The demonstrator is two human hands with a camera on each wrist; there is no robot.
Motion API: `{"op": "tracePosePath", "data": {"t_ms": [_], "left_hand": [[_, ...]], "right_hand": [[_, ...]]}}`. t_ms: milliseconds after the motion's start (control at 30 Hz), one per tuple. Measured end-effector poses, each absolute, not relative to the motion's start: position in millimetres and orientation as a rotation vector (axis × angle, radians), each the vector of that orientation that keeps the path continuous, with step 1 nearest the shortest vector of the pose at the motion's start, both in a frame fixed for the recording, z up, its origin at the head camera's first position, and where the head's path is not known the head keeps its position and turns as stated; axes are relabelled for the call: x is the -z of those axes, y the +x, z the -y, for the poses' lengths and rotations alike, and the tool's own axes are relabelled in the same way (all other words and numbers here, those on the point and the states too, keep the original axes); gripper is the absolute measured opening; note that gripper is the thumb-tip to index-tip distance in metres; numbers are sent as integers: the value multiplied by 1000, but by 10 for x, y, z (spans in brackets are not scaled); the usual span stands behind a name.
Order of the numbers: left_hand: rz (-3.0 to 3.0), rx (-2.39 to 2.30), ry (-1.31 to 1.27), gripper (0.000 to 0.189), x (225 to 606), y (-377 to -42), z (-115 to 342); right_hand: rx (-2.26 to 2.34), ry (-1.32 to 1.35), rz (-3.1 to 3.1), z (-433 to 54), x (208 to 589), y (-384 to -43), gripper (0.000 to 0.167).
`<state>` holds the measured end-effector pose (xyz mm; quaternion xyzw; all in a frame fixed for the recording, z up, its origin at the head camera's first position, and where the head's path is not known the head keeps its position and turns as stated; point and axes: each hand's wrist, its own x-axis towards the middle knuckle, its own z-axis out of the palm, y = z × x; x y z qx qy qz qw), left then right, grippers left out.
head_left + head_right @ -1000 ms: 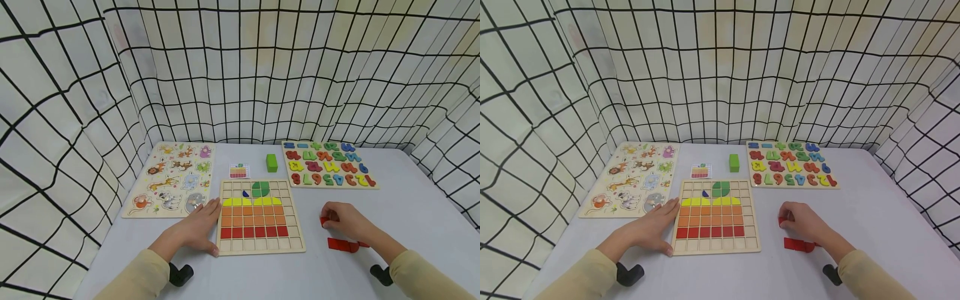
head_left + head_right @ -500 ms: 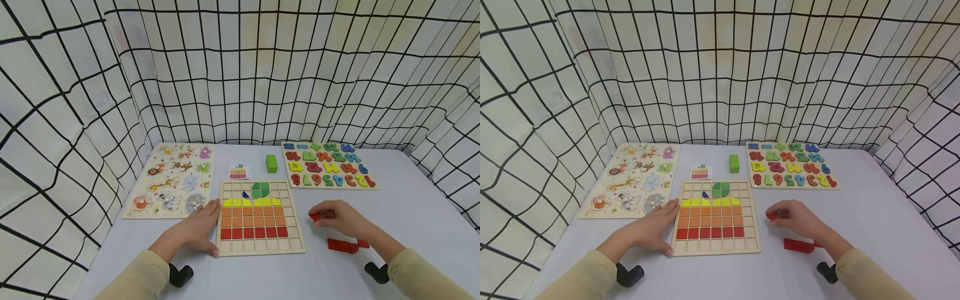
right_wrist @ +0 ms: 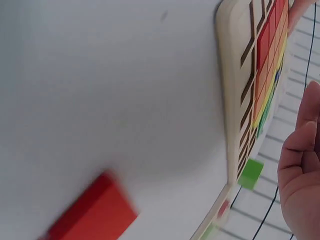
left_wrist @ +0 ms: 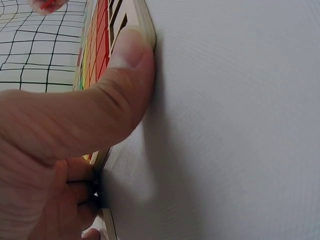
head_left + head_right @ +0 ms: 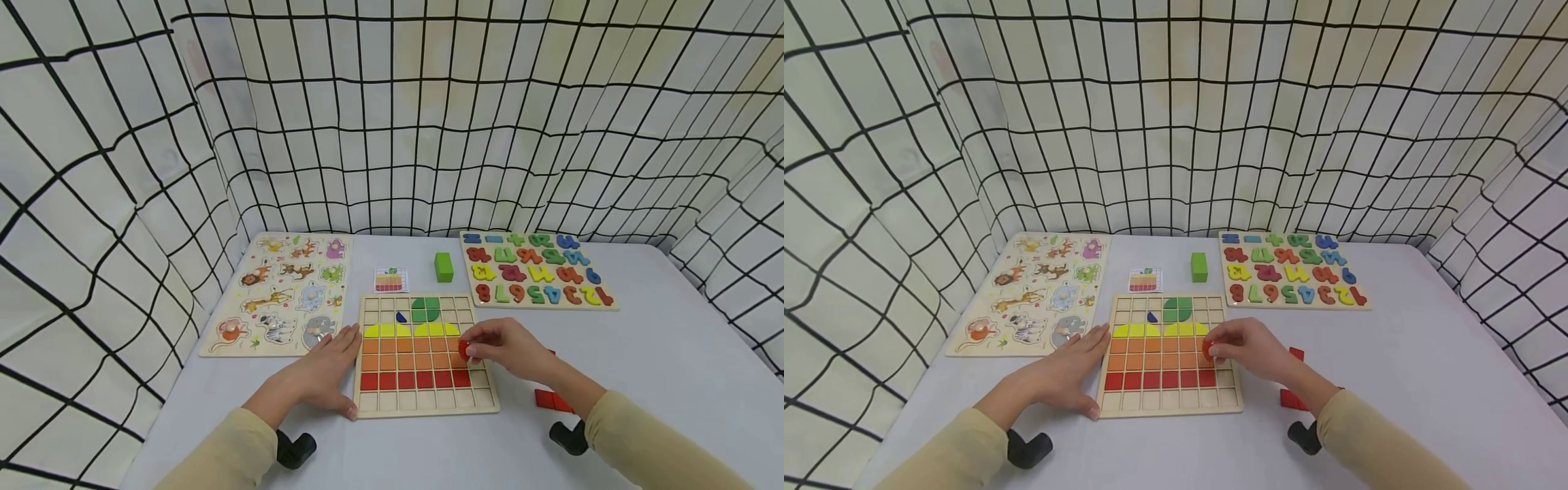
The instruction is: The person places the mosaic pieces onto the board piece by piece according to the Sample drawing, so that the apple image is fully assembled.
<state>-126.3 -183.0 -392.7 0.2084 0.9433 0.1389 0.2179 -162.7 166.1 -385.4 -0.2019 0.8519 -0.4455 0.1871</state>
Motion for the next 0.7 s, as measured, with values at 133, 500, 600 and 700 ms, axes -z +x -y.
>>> {"op": "tracePosePath", "data": {"t_ms": [133, 500, 600, 700], "left_hand": [[-2612, -385, 584, 123, 3937, -1266, 1840], [-2606, -400, 602, 124, 3896, -1265, 1841], [-2606, -407, 603, 123, 3897, -1263, 1850], [-2607, -406, 602, 123, 3905, -1266, 1853]], "right_hand": [[1297, -546, -2389, -1427, 3882, -1622, 18], [1168, -588, -2383, -749, 3958, -1522, 12], [1092, -633, -2386, -537, 3963, -1463, 9], [1043, -658, -2386, -352, 3960, -1397, 6]]}}
